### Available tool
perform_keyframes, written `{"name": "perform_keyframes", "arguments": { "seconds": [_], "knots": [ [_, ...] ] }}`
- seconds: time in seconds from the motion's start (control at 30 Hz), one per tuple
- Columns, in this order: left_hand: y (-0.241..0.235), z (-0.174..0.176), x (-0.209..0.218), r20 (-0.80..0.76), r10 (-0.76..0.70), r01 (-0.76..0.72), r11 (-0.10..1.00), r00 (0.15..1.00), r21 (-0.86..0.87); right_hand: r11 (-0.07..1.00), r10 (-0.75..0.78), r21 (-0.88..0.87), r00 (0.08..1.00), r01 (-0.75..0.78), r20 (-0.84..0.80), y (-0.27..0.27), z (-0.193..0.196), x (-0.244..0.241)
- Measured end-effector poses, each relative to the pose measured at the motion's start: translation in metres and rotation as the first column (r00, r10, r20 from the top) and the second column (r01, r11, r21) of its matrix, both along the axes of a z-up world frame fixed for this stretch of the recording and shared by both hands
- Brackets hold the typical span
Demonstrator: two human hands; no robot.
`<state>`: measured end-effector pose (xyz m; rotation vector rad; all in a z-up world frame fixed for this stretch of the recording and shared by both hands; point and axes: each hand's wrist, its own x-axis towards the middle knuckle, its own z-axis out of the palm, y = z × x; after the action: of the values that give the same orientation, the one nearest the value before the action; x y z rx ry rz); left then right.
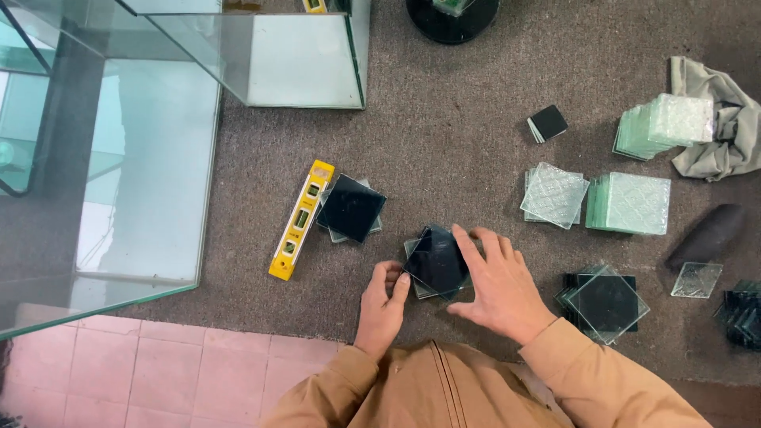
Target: The person repeatedly picks up small square glass tiles from a workbench, aligns them, and stacks them into neat piles. The person handles the tiles one at a time, occasionally adjusting the stack to keep it aligned. The tiles are dark and light in color, and the workbench also holds a spirit level and other glass pieces.
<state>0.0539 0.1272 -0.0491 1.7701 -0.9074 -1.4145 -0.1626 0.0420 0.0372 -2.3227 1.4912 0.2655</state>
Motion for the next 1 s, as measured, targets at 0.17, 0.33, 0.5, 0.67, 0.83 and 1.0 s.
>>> {"name": "perform_keyframes", "arguments": {
  "seconds": [0.17,0.33,0.5,0.67,0.83,1.0],
  "knots": [
    [-0.004,0.004,0.0,0.0,0.017,-0.017,0.999,1.0,-0.048,0.967,-0.083,0.247,0.994,0.062,0.076,-0.008,0.014,-0.002],
    [-0.002,0.0,0.001,0.076,0.002,-0.001,1.0,0.997,-0.01,0.965,-0.233,0.16,0.959,0.208,0.161,0.031,0.023,-0.024],
    [-0.003,0.006,0.002,0.117,-0.042,0.032,0.995,0.992,0.09,0.953,-0.057,0.295,0.996,0.076,-0.072,0.085,0.002,-0.02],
    [0.002,0.013,0.005,0.191,-0.015,0.025,0.999,0.981,-0.047,0.921,-0.273,0.283,0.962,0.267,-0.018,0.083,0.023,-0.007],
    [-0.009,0.052,0.017,0.574,-0.12,0.398,0.832,0.81,-0.387,0.881,-0.448,0.247,0.88,0.404,0.157,0.098,0.016,-0.005],
    [-0.041,0.056,0.021,0.625,-0.335,0.586,0.77,0.706,-0.25,0.863,-0.458,0.305,0.879,0.403,0.135,0.105,0.01,0.001]
  ]
}}
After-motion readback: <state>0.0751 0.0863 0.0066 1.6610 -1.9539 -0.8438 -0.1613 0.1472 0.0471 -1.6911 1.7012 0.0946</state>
